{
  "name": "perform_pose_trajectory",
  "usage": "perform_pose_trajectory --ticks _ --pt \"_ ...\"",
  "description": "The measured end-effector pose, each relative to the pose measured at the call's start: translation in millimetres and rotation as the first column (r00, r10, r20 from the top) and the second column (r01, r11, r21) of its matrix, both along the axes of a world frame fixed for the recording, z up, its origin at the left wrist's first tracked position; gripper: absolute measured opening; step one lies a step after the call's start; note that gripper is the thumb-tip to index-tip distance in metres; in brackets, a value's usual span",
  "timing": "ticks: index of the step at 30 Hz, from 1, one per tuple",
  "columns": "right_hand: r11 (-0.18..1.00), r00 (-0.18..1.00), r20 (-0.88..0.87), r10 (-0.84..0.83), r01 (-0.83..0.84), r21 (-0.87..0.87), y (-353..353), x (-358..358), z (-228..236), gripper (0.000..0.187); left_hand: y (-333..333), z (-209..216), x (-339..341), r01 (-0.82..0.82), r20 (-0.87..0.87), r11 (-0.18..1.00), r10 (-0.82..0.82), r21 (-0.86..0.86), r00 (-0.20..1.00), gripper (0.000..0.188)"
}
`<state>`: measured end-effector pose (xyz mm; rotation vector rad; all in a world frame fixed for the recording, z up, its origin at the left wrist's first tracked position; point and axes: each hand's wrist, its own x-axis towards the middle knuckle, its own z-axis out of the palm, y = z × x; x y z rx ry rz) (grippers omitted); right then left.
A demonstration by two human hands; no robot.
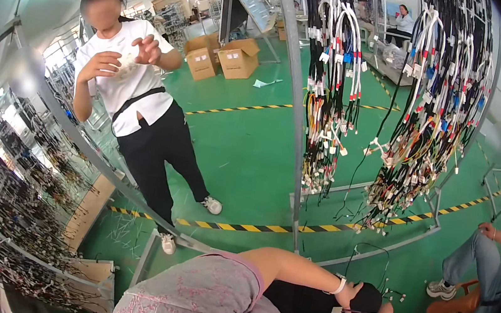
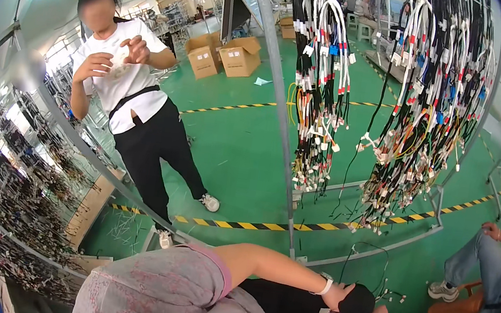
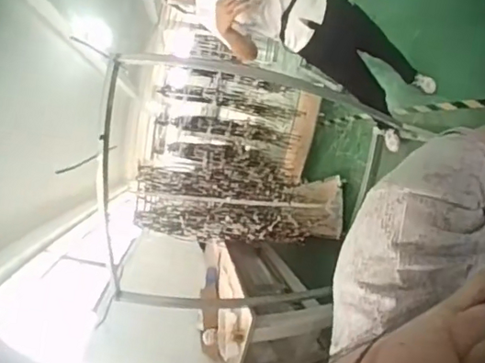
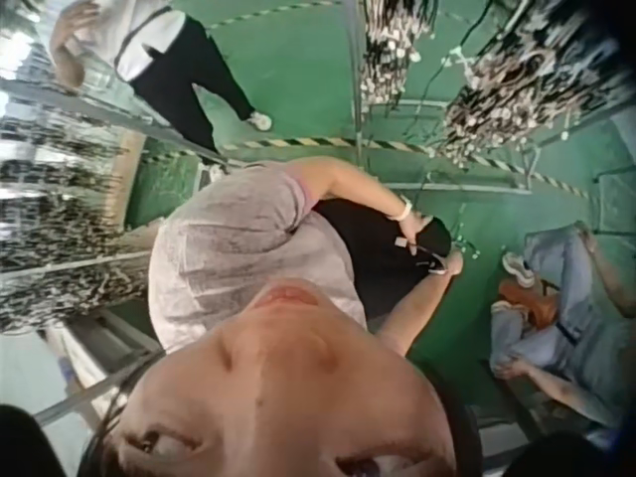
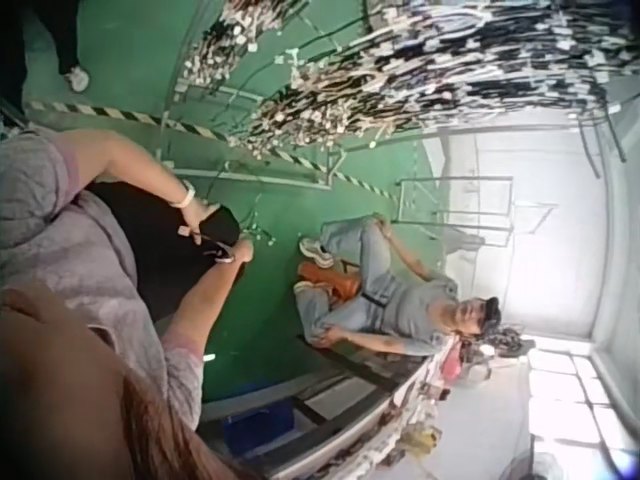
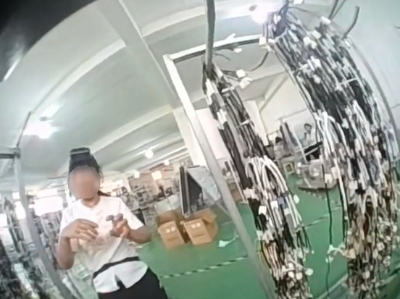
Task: Organizing and sorting wire harnesses on a production floor.
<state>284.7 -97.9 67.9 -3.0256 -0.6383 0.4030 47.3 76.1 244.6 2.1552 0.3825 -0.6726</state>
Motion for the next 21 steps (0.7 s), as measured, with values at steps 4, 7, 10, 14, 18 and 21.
perform_pose_trajectory --ticks 4,7,10,14,18,21 --pt "0.997 0.996 0.039 0.076 -0.075 -0.032 24.2 -12.5 9.9 0.021 8.5 -6.7 -0.7 0.017 -0.058 0.999 -0.014 0.045 0.998 0.151" --pt "0.997 0.996 0.051 0.074 -0.073 -0.037 17.4 -8.5 11.2 0.023 5.5 -9.8 2.1 0.005 -0.02 0.999 -0.004 0.052 1.0 0.15" --pt "0.996 0.996 0.062 0.071 -0.067 -0.063 5.2 -0.6 2.1 0.024 -1.0 -12.4 2.9 -0.024 0.052 0.998 0.021 0.058 0.998 0.147" --pt "0.992 0.994 0.088 0.061 -0.051 -0.114 -1.2 1.4 -9.5 0.024 -1.2 -14.1 5.5 -0.032 0.083 0.995 0.025 0.095 0.996 0.145" --pt "0.99 0.993 0.088 0.075 -0.063 -0.128 7.0 -2.2 -6.7 0.025 4.3 -18.4 6.1 -0.065 0.103 0.996 0.059 0.06 0.993 0.143" --pt "0.989 0.997 0.059 0.056 -0.047 -0.14 5.4 -0.1 -6.5 0.026 4.8 -19.1 8.7 -0.074 0.093 0.995 0.067 0.065 0.993 0.143"
